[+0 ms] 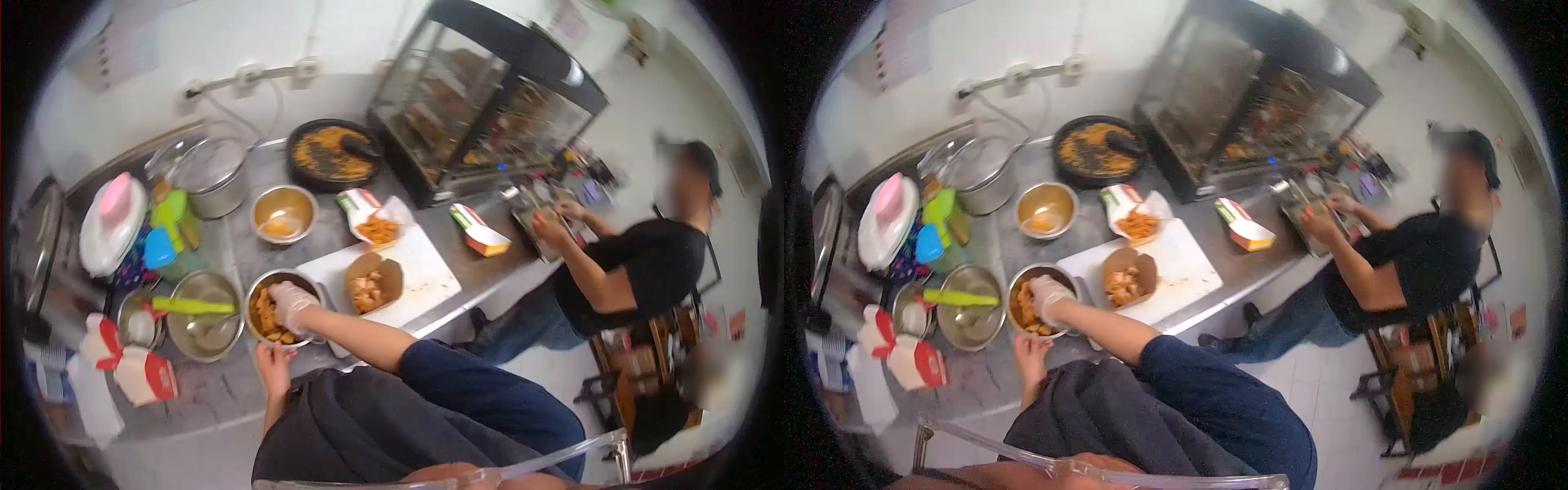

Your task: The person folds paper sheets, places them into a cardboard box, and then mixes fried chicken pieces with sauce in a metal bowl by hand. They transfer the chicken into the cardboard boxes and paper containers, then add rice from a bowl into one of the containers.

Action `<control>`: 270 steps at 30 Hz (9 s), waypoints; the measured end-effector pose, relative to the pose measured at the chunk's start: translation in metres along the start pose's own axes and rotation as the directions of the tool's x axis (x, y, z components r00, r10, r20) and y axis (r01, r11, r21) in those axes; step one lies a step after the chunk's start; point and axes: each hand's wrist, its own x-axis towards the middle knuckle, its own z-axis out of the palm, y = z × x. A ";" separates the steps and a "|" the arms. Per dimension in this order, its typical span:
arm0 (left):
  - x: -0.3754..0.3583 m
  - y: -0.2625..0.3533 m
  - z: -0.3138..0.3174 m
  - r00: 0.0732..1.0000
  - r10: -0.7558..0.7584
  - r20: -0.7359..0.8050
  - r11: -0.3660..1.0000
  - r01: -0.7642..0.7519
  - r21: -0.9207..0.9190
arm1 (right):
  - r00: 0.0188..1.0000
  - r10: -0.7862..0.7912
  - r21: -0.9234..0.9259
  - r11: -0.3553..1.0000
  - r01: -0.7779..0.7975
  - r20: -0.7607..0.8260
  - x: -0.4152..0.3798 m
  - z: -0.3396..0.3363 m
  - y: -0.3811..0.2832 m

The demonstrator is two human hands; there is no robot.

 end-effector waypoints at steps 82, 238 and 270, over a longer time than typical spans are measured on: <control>-0.020 0.005 0.006 0.998 -0.001 -0.063 1.000 0.001 0.003 | 0.990 -0.112 -0.130 0.984 0.122 0.083 -0.012 -0.020 0.004; -0.007 0.002 0.006 1.000 0.012 -0.019 1.000 -0.011 0.028 | 0.885 -0.138 -0.118 0.970 0.211 0.445 -0.004 -0.073 -0.018; -0.014 0.011 0.014 0.996 0.010 -0.087 0.999 -0.013 -0.041 | 0.857 -0.212 0.084 0.977 0.195 0.470 -0.011 -0.090 -0.025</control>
